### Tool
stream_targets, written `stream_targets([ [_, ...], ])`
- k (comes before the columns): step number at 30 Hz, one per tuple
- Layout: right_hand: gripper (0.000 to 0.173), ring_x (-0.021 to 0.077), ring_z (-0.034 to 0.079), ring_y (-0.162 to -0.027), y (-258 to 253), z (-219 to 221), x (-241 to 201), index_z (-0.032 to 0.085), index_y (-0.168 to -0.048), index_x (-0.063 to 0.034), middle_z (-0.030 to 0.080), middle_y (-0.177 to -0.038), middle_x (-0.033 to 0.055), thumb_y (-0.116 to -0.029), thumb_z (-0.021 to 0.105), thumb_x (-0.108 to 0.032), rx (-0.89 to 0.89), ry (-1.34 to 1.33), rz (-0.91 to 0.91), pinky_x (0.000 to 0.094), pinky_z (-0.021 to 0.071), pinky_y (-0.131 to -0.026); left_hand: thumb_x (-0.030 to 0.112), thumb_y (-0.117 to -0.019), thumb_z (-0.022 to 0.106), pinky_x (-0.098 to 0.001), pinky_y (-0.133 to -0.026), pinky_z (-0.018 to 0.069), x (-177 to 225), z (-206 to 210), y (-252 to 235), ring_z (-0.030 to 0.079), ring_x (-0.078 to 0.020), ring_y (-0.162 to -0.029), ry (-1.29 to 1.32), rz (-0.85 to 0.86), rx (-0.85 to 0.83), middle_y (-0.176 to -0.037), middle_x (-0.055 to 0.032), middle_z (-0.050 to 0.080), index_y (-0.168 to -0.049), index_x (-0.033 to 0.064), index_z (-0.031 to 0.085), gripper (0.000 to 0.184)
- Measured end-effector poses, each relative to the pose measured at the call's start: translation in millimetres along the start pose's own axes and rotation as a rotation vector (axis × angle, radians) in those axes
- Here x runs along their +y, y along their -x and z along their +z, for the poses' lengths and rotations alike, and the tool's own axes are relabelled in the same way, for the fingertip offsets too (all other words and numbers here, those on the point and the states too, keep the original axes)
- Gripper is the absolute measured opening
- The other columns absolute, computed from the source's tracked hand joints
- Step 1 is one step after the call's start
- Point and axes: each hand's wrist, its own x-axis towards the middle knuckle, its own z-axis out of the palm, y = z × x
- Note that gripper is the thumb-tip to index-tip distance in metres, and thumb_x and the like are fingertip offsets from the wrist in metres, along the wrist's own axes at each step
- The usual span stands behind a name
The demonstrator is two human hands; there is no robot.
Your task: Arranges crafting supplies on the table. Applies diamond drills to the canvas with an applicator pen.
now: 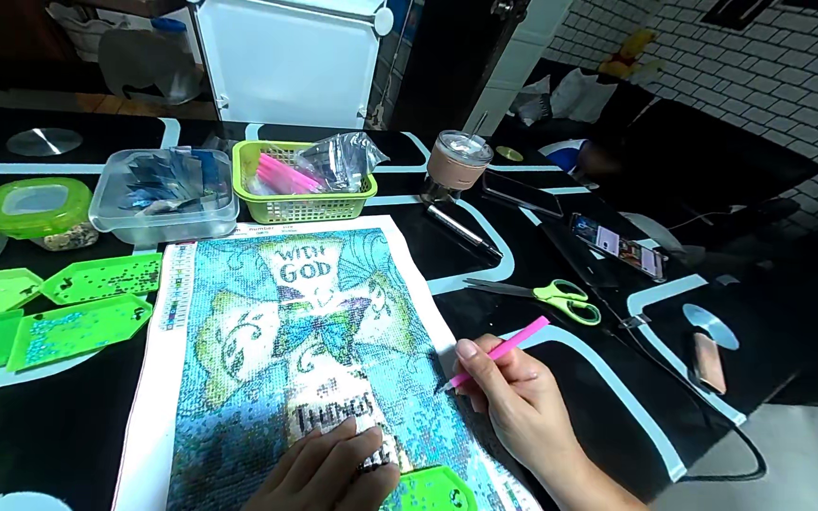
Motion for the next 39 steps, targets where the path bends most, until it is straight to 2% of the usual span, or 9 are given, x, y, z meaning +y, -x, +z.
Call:
stream_targets([
  [20, 0.025, -0.0031, 0.061, -0.063, 3.2, 3.2, 1.2, 0.068, -0.086, -0.0105, 0.066, -0.072, -0.0065, -0.1060, 0.056, -0.019, -0.034, 0.026, -0.057, 0.0113, 0.0500, -0.057, 0.040, -0.0926, 0.073, -0.0505, -0.110, 0.0452, -0.5, -0.4, 0.7, 0.058, -0.0366, -0.132, 0.004, -0.005, -0.018, -0.137, -0.0130, 0.066, -0.124, 0.0116, 0.073, 0.042],
  [31, 0.030, -0.0039, 0.059, -0.065, 7.0, 0.7, 3.3, 0.067, -0.088, -0.0047, 0.064, -0.072, -0.0029, -0.1078, 0.054, -0.023, -0.088, 0.209, -0.218, 0.0113, 0.0493, -0.059, 0.041, -0.0923, 0.073, -0.0500, -0.110, 0.0457, 0.4, 0.0, 0.7, 0.058, -0.0361, -0.132, 0.003, -0.011, -0.008, -0.137, -0.0128, 0.067, -0.124, 0.0117, 0.073, 0.043],
  [34, 0.029, -0.0041, 0.060, -0.065, 6.3, 0.3, 3.2, 0.067, -0.088, -0.0056, 0.065, -0.073, -0.0040, -0.1078, 0.055, -0.023, -0.092, 0.195, -0.194, 0.0113, 0.0505, -0.060, 0.040, -0.0924, 0.073, -0.0502, -0.110, 0.0453, 0.0, 0.0, 1.1, 0.058, -0.0366, -0.132, 0.005, -0.009, -0.007, -0.137, -0.0134, 0.067, -0.124, 0.0115, 0.073, 0.043],
  [39, 0.026, -0.0018, 0.063, -0.062, 5.8, -6.2, -6.1, 0.071, -0.087, -0.0127, 0.070, -0.075, -0.0066, -0.1056, 0.056, -0.021, -0.046, -0.047, 0.053, 0.0132, 0.0523, -0.056, 0.040, -0.0925, 0.073, -0.0506, -0.110, 0.0453, -0.8, 0.0, 1.5, 0.059, -0.0366, -0.132, 0.009, 0.000, -0.004, -0.137, -0.0132, 0.067, -0.123, 0.0113, 0.073, 0.042],
])
